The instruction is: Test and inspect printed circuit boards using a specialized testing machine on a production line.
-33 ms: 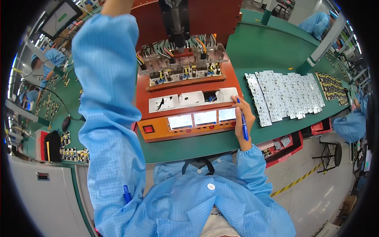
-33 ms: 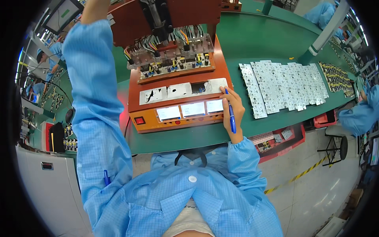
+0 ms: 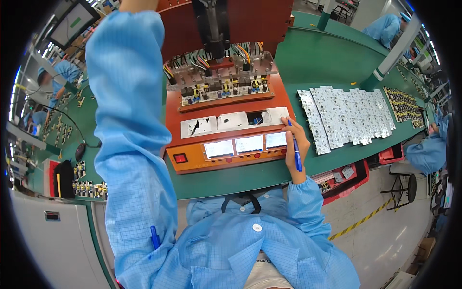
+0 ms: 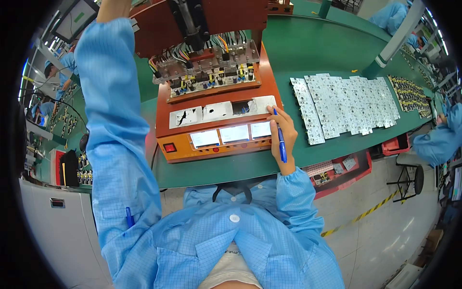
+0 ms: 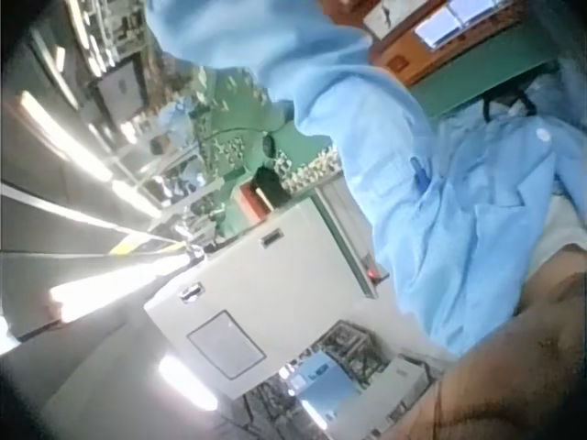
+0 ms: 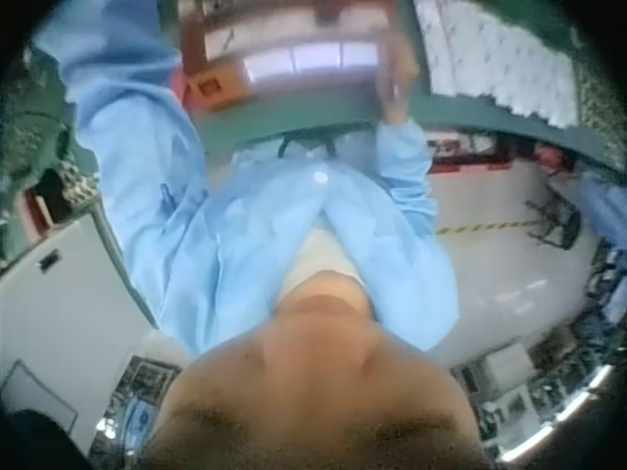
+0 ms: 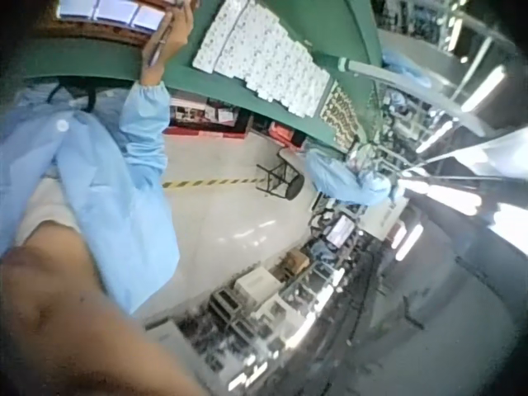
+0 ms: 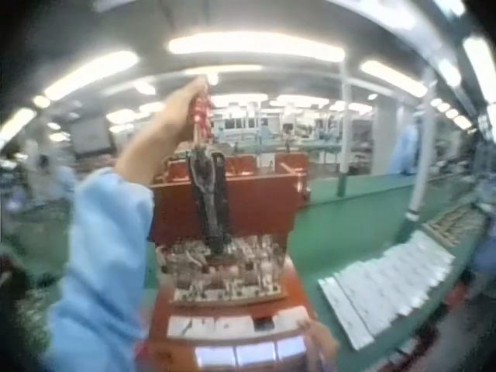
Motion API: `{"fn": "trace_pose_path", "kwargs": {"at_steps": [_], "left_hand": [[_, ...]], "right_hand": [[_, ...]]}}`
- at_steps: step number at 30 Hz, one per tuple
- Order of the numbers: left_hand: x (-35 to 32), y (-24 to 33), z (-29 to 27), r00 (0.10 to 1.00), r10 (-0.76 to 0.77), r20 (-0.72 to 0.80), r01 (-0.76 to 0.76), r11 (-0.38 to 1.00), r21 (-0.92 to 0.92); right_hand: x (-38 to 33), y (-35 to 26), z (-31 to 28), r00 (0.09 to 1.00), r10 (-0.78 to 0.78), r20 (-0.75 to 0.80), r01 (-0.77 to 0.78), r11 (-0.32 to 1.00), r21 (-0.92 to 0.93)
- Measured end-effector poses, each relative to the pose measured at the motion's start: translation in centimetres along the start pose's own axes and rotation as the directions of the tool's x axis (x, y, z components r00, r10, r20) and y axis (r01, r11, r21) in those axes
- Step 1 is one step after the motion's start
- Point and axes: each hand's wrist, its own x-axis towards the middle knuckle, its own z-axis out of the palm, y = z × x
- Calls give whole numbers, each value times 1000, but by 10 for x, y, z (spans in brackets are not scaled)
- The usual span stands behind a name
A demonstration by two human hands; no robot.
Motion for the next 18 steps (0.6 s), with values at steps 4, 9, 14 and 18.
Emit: {"fn": "trace_pose_path", "kwargs": {"at_steps": [4,9,14,18], "left_hand": [[45,-67,-122,929,355,105,-149,99,984],[-158,-70,-61,677,636,-371,-399,740,542],[-307,-151,-41,882,-110,-458,232,947,220],[-318,-177,-20,935,-272,-228,294,953,72]], "right_hand": [[1,-26,26,1000,-7,25,7,1000,-20],[28,-16,-12,998,59,-13,-61,990,-130],[87,-6,25,991,50,124,-70,983,168],[105,13,47,979,-132,155,116,987,109]]}}
